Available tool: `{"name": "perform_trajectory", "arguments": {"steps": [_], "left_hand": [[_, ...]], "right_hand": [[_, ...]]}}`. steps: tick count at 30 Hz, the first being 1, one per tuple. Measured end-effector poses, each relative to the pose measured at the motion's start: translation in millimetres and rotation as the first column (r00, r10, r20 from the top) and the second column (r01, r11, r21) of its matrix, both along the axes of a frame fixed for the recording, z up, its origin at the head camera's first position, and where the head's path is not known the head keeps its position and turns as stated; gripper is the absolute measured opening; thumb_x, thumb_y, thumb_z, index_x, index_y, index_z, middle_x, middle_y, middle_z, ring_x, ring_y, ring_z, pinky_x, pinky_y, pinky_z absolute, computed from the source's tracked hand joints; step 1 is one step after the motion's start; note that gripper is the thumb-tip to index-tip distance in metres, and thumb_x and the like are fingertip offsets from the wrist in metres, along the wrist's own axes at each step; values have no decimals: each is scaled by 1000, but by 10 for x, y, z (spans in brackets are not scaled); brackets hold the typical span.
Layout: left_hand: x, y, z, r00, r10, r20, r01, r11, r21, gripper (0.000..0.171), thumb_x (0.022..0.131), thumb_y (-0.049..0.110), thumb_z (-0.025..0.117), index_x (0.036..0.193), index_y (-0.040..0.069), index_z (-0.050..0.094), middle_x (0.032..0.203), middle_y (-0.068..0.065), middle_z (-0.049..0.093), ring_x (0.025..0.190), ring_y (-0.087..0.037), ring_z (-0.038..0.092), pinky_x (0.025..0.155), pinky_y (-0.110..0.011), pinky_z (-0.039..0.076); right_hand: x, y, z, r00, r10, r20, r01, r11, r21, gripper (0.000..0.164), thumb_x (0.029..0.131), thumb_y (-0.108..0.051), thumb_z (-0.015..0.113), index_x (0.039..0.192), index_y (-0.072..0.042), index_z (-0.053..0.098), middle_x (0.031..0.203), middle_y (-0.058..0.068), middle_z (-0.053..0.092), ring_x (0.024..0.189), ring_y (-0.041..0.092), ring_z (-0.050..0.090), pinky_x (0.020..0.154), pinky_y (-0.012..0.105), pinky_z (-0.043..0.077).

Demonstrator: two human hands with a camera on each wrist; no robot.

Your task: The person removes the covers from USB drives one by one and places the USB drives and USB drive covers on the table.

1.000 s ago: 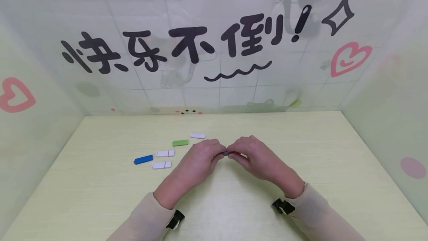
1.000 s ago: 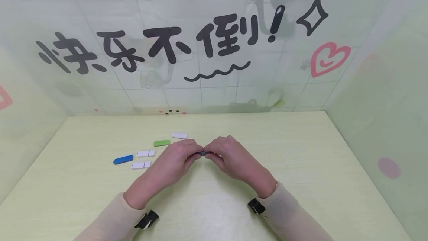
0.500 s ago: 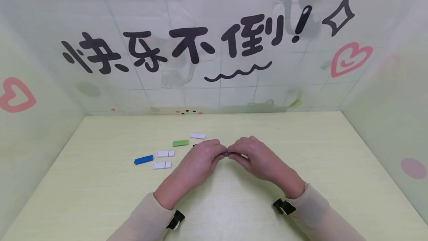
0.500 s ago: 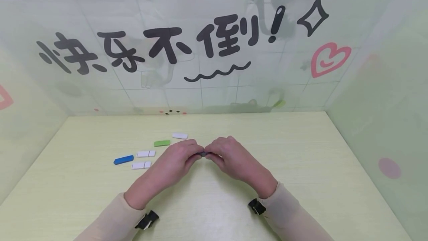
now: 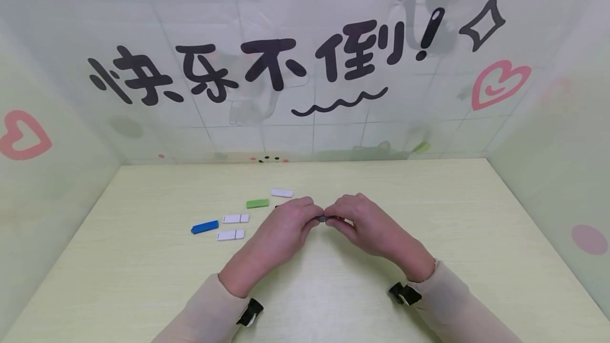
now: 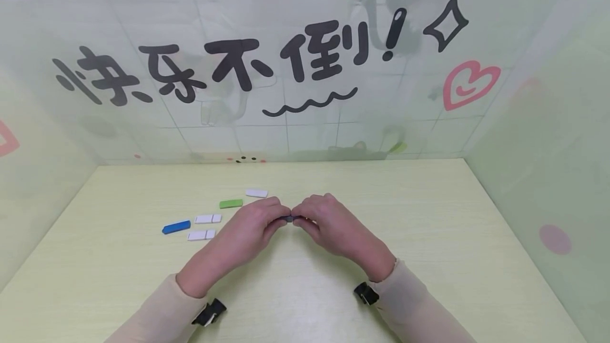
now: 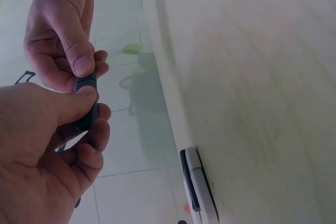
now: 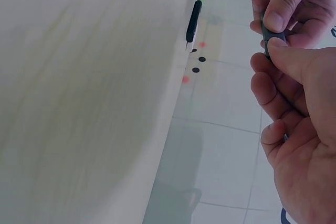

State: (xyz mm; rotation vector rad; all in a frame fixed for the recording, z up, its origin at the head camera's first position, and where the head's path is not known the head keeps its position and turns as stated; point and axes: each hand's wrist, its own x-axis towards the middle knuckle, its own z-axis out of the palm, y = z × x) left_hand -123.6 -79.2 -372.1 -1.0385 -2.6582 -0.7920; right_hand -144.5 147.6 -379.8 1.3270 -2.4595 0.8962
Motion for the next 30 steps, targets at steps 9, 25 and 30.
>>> {"name": "perform_trajectory", "arguments": {"steps": [9, 25, 30], "left_hand": [[-4, -5, 17, 1000, 15, 24, -15, 1000, 0, 12, 99, 6, 75, 107, 13, 79, 91, 7, 65, 85, -11, 63, 80, -28, 57], [-1, -17, 42, 998, 33, 61, -34, 999, 23, 10, 100, 6, 74, 107, 13, 78, 95, 5, 68, 89, -12, 65, 84, -31, 58], [8, -20, 39, 997, 38, 69, -41, 999, 33, 9, 99, 5, 74, 106, 12, 78, 95, 5, 69, 89, -13, 66, 84, -31, 58]], "right_hand": [[-4, 13, 16, 1000, -2, 26, 2, 1000, 1, 14, 98, -7, 77, 111, -11, 81, 101, -4, 78, 92, 11, 71, 78, 37, 55], [-12, 27, 24, 998, -34, 50, 33, 999, 8, 18, 97, -9, 80, 114, -13, 82, 104, -7, 79, 93, 7, 71, 80, 37, 55], [-14, 26, 20, 997, -30, 66, 30, 1000, -2, 18, 96, -9, 80, 113, -13, 82, 103, -6, 79, 92, 5, 71, 82, 36, 57]]}}
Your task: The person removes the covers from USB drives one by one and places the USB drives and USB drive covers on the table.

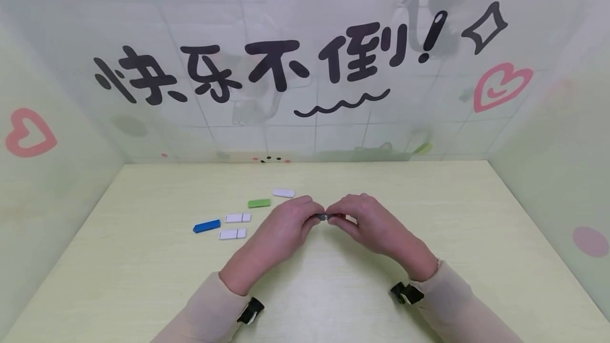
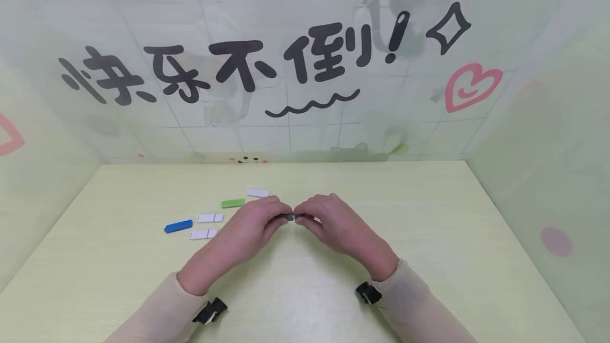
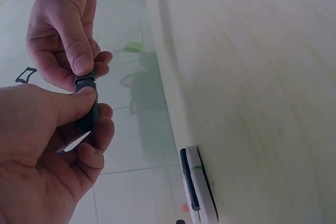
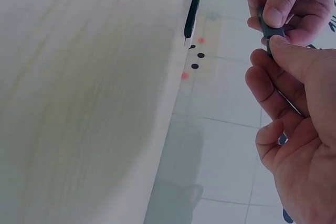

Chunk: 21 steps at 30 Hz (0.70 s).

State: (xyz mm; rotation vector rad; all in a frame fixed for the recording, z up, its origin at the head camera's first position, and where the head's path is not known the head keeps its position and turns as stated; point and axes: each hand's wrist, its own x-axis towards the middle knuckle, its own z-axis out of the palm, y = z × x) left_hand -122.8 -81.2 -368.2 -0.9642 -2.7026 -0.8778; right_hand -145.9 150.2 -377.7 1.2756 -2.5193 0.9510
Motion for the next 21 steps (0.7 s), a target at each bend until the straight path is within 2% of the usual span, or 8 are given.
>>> {"name": "perform_trajectory", "arguments": {"steps": [8, 12, 18, 21], "left_hand": [[-6, 3, -4, 1000, 6, 1, -6, 1000, 10, 10, 99, 5, 75, 106, 13, 78, 95, 5, 70, 90, -13, 67, 84, -32, 58], [2, -1, -1, 1000, 13, 10, -13, 1000, 4, 11, 99, 5, 75, 106, 13, 78, 95, 5, 70, 89, -12, 66, 84, -32, 58], [9, -3, 5, 1000, 7, 0, -7, 1000, 1, 11, 99, 4, 75, 106, 13, 77, 94, 5, 68, 87, -12, 65, 83, -31, 58], [6, -10, 2, 1000, 21, -1, -21, 1000, 0, 11, 99, 4, 74, 106, 12, 77, 93, 5, 68, 86, -12, 64, 81, -31, 58]], "right_hand": [[-1, 4, -8, 999, 22, 47, -19, 999, -51, 17, 95, -5, 80, 111, -11, 81, 99, -5, 79, 87, 3, 69, 76, 37, 62], [-2, 0, -3, 998, 26, 51, -24, 999, -36, 17, 96, -5, 79, 112, -10, 81, 101, -4, 79, 89, 4, 71, 78, 37, 62], [4, 13, 15, 998, 25, 56, -24, 1000, -17, 17, 98, -7, 78, 114, -9, 81, 105, 1, 80, 94, 7, 72, 83, 28, 60], [7, 29, 25, 998, 4, 58, -4, 1000, -1, 17, 97, -6, 79, 114, -9, 81, 104, -1, 79, 93, 6, 72, 83, 30, 61]]}}
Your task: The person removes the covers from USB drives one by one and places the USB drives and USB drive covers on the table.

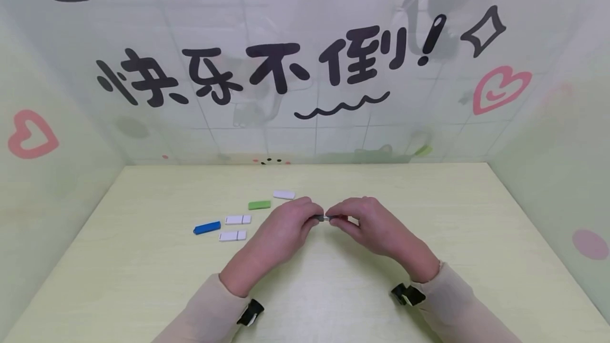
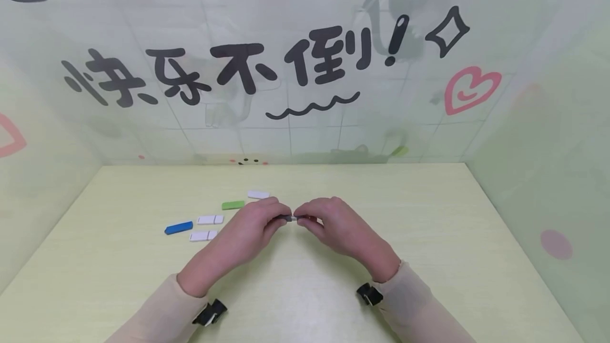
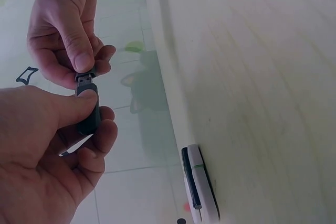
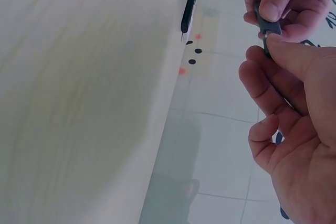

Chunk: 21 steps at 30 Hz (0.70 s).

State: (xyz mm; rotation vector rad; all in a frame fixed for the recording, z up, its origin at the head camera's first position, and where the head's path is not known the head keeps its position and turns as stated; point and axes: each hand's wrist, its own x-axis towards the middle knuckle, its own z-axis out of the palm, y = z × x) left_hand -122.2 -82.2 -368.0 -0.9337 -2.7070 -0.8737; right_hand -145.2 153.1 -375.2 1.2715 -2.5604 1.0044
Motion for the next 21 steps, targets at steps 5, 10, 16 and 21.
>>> {"name": "perform_trajectory", "arguments": {"steps": [5, 10, 16, 21], "left_hand": [[-5, -21, 0, 999, 45, 23, -45, 999, -1, 10, 99, 4, 75, 106, 11, 76, 95, 4, 68, 86, -12, 64, 81, -31, 58], [-17, -15, 6, 997, 60, 55, -60, 998, 2, 10, 100, 5, 74, 107, 10, 76, 98, 1, 70, 90, -13, 66, 83, -32, 59], [-59, 26, 31, 992, 99, 83, -99, 995, -11, 11, 102, 5, 71, 110, 10, 76, 101, 1, 68, 91, -14, 66, 84, -32, 59], [-116, 69, 31, 992, 116, 44, -116, 993, -13, 11, 102, 3, 70, 111, 6, 76, 99, -2, 59, 86, -14, 60, 80, -32, 57]], "right_hand": [[4, 34, 20, 999, -46, 12, 46, 999, 27, 18, 95, -3, 80, 112, -7, 80, 101, -5, 77, 89, 5, 69, 81, 37, 62], [3, 61, 36, 996, -76, 50, 73, 996, 54, 16, 97, -6, 78, 113, -7, 80, 101, -4, 76, 88, 6, 68, 81, 39, 62], [10, 125, 65, 990, -116, 86, 111, 992, 62, 11, 99, -11, 77, 110, -12, 76, 97, -7, 75, 88, 4, 68, 80, 36, 61], [8, 174, 83, 989, -127, 81, 122, 990, 69, 10, 100, -8, 76, 107, -13, 74, 96, -5, 75, 87, 5, 68, 79, 33, 60]]}}
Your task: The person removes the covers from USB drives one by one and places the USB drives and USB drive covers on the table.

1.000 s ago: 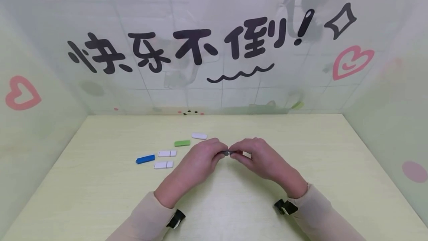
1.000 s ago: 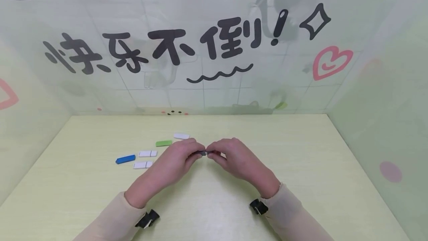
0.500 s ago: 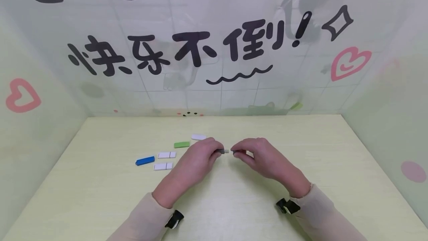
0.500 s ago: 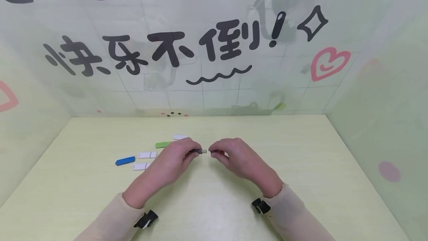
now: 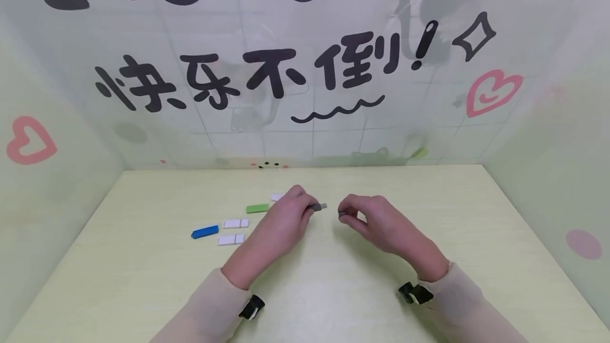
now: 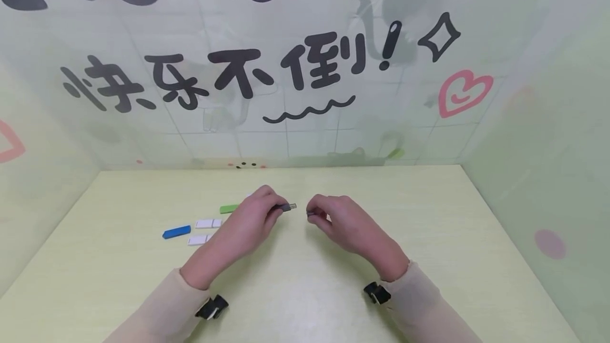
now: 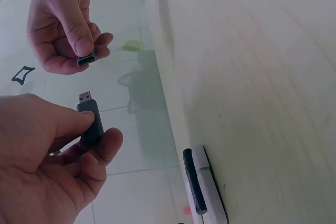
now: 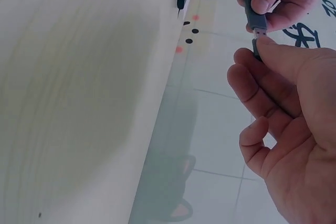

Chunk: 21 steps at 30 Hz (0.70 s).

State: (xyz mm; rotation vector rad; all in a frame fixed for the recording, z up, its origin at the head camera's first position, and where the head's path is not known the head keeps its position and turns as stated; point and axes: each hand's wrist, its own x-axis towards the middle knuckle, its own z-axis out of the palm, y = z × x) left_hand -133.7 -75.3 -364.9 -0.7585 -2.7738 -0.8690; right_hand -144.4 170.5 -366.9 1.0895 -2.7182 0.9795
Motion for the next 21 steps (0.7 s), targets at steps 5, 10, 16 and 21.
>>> {"name": "perform_trajectory", "arguments": {"steps": [5, 10, 16, 21], "left_hand": [[-103, 49, -13, 1000, 8, 18, -9, 1000, 7, 15, 103, 1, 67, 115, 4, 76, 101, -5, 56, 88, -17, 61, 81, -33, 57], [-249, 122, 6, 995, 35, 91, -33, 999, -30, 19, 105, 1, 64, 120, 3, 75, 103, -6, 58, 92, -19, 60, 84, -34, 56], [-432, 241, -19, 987, 65, 144, -57, 997, -60, 18, 103, 1, 65, 118, 3, 75, 105, -7, 64, 97, -22, 62, 89, -37, 56], [-570, 361, -33, 978, 85, 192, -80, 996, -31, 15, 102, 1, 67, 115, 2, 72, 106, -9, 67, 99, -24, 63, 91, -39, 55]], "right_hand": [[19, 48, 7, 1000, -19, 8, 19, 1000, 19, 11, 100, -6, 74, 108, -13, 74, 97, -2, 75, 88, 6, 68, 80, 40, 61], [29, 93, -2, 997, -53, -50, 56, 996, 66, 10, 98, -6, 76, 106, -11, 75, 95, -5, 75, 84, 6, 68, 77, 39, 61], [59, 161, -10, 987, -100, -125, 115, 986, 117, 11, 96, -6, 78, 104, -13, 76, 94, -11, 74, 83, 7, 69, 76, 32, 59], [79, 209, -33, 984, -110, -144, 128, 983, 128, 11, 94, -6, 80, 103, -13, 77, 96, -9, 74, 86, 12, 70, 78, 35, 59]]}}
